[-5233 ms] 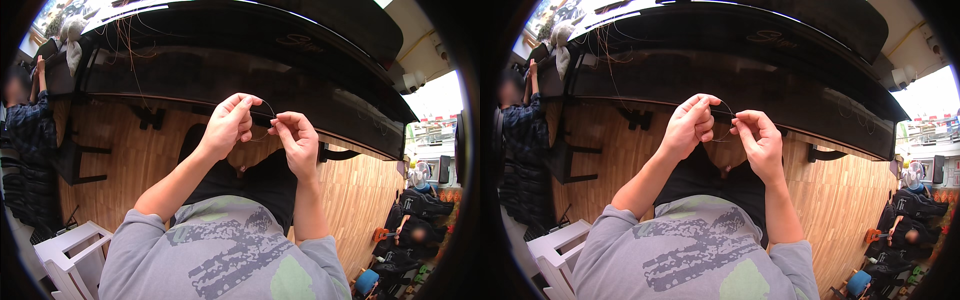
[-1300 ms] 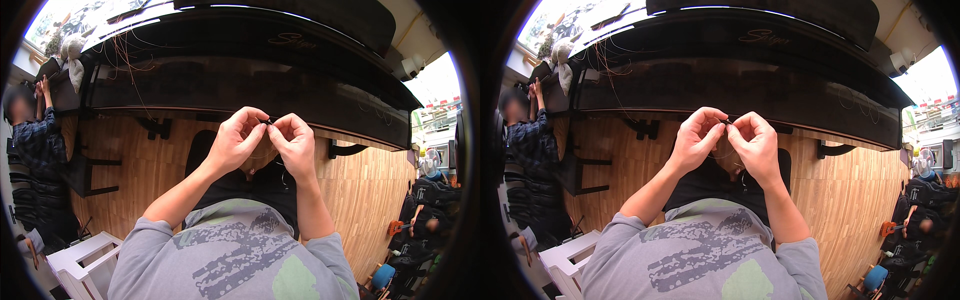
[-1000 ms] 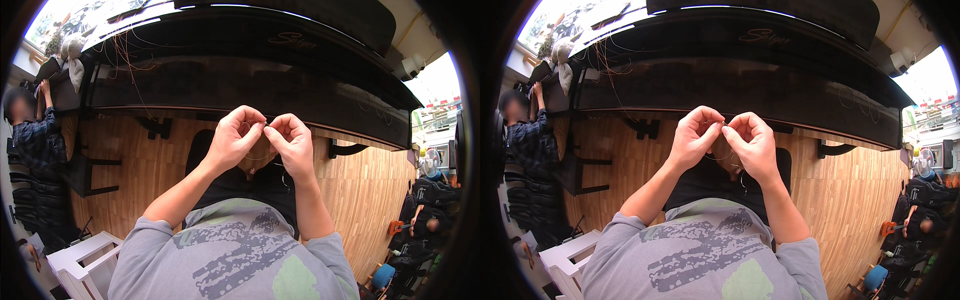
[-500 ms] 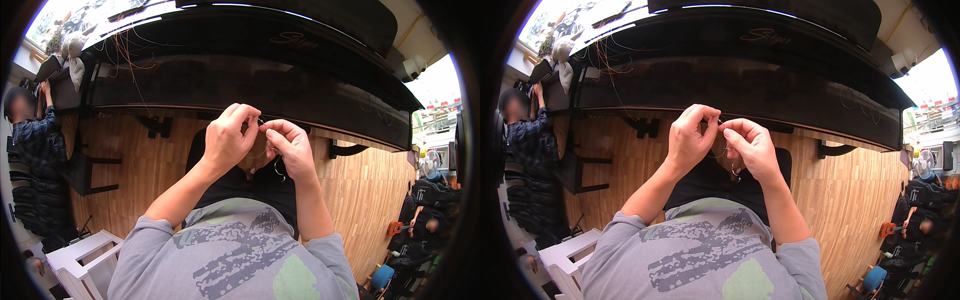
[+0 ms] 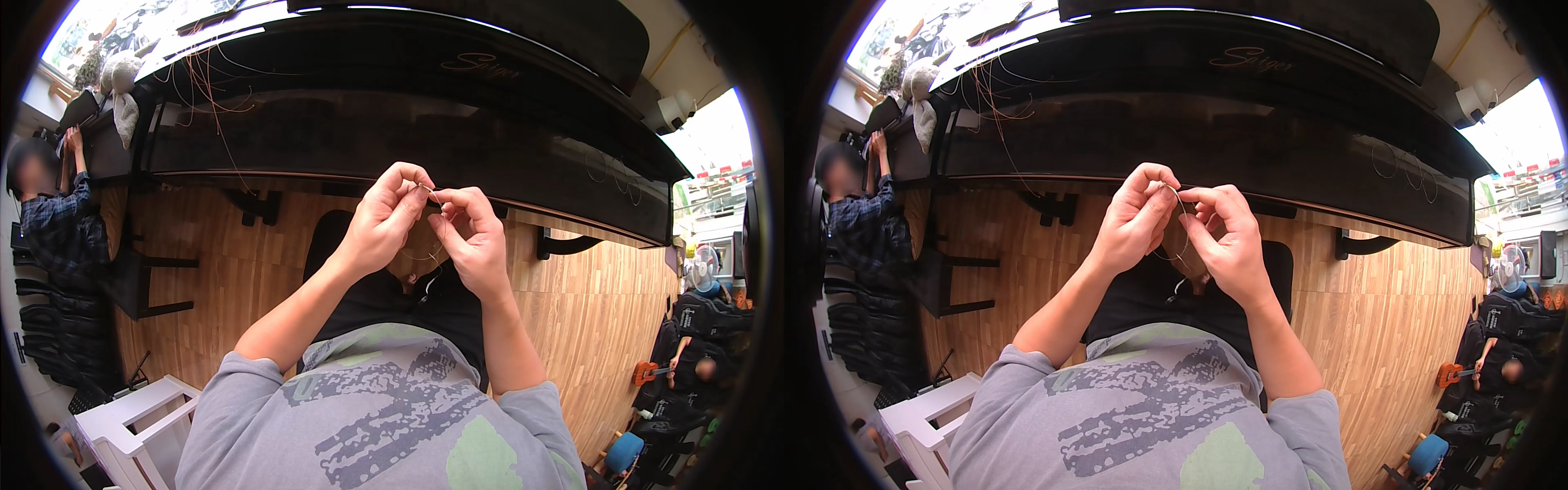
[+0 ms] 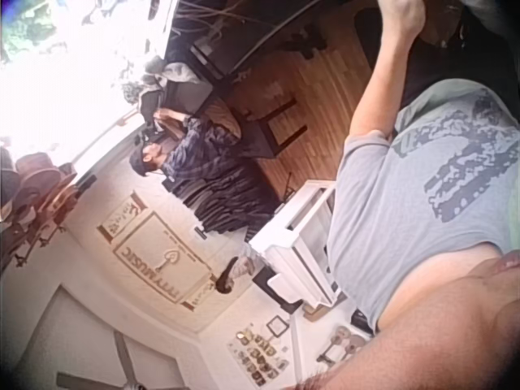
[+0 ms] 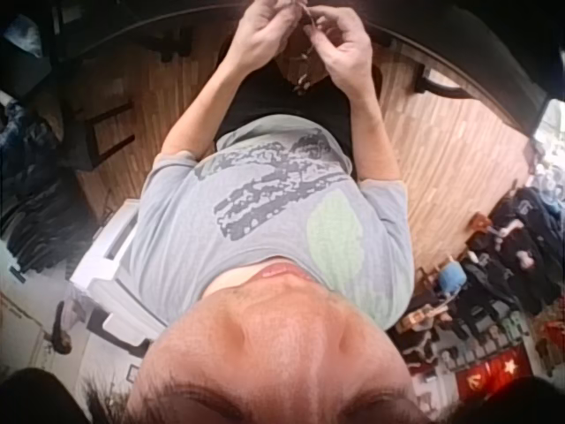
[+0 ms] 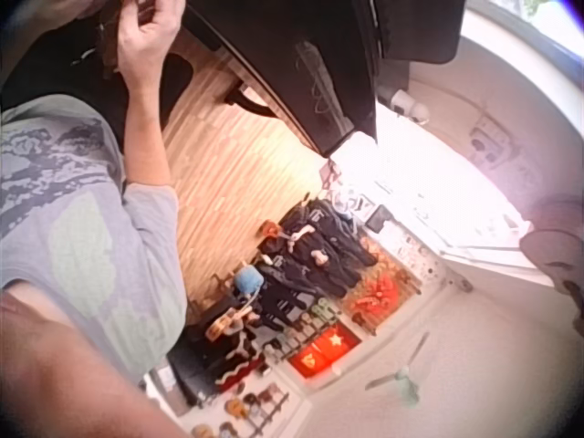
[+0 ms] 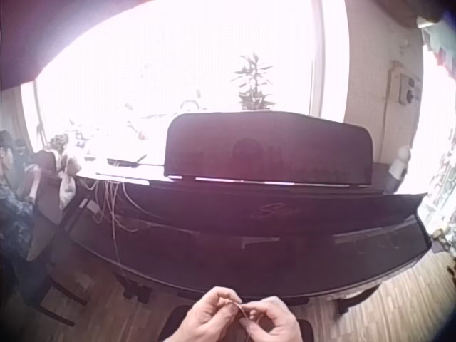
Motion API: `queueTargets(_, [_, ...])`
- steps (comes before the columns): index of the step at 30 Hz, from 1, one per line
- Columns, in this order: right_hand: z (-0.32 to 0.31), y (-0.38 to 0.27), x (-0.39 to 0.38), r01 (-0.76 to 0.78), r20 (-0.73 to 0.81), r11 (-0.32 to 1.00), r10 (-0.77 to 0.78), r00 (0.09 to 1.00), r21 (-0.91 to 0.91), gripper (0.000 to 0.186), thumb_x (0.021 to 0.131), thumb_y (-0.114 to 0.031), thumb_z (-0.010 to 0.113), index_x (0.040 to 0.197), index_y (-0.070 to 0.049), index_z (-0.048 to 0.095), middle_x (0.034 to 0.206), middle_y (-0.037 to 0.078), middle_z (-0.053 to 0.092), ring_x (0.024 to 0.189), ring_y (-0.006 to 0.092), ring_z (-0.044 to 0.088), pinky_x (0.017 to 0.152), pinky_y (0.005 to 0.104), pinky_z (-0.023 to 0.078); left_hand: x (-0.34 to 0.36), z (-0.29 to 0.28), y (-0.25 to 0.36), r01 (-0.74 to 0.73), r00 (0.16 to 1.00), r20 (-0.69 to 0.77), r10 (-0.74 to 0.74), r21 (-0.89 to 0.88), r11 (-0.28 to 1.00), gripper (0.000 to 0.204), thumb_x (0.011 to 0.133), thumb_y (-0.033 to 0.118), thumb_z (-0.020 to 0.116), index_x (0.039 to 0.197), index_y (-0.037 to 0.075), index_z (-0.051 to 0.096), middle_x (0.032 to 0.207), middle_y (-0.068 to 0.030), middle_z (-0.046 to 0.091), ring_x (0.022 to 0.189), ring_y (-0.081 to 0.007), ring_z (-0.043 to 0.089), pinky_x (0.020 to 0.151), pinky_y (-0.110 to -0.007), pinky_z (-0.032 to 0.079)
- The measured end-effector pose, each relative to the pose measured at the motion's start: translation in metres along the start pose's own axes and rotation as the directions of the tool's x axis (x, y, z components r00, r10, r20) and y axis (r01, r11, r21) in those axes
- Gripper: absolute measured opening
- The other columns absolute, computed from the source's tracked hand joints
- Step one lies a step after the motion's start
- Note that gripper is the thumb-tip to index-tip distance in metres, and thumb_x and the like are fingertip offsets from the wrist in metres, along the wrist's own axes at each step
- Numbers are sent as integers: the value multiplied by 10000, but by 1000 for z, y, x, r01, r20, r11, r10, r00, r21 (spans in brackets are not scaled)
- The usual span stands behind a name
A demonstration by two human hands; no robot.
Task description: The person holds a thin metal wire and repeatedly bends it into a circular loop, then straightens it and repeats the process. The hands manipulate the wire by hand without using tools, forming and releasing loops in a continuous cycle.
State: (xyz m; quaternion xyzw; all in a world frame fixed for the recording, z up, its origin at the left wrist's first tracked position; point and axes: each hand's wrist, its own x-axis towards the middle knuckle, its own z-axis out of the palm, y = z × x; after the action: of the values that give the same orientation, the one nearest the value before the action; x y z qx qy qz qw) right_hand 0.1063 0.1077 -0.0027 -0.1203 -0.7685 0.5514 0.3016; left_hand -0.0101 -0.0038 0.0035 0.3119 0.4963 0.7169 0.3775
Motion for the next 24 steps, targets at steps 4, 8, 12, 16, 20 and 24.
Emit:
queueTargets(4, [6,-1,-4,-215,31,924,217,976,315,176,922,-19,573,1090,-40,623,758,-13,565,638,36,513,586,183,431,-2,4,4,33,999,21,-33,-5,999,87,1013,137,453,1048,69,495,674,78,434,495,40,316,408,-138,240])
queueTargets(8, [0,-7,-2,-354,123,790,340,932,500,141,961,-81,547,1083,-35,600,614,-14,530,473,44,456,458,182,391,-4,7,3,-34,999,22,33,42,999,110,1017,151,444,1055,64,498,672,79,424,506,37,318,424,-142,237])
queueTargets(12, [-2,-6,0,-346,107,680,368,923,647,128,964,-117,563,1067,-44,583,541,-29,496,406,26,410,380,184,325,-5,6,0,-42,999,22,39,143,989,128,1020,163,438,1049,59,507,689,80,420,533,29,327,453,-153,255])
queueTargets(16, [7,-9,-1,-240,-107,804,350,930,544,109,956,-98,571,1051,-46,587,550,-35,506,420,9,415,383,173,307,-7,10,-4,-41,997,72,28,181,983,131,1022,167,436,1022,55,505,709,83,409,568,24,331,489,-161,267])
queueTargets(20, [16,-1,-2,-59,-359,976,133,924,210,105,943,-30,563,1041,-42,597,588,-61,480,486,-1,388,432,176,290,-11,20,-4,-1,994,105,-16,167,986,131,1024,175,432,1000,58,487,718,81,411,571,23,341,491,-151,276])
queueTargets(24, [18,0,0,-30,-422,996,-6,907,-79,128,912,15,576,1028,-34,600,601,-47,451,508,18,368,453,197,309,-14,25,-6,84,994,68,-90,92,992,155,1031,214,415,983,78,472,690,78,411,526,17,328,448,-158,272])
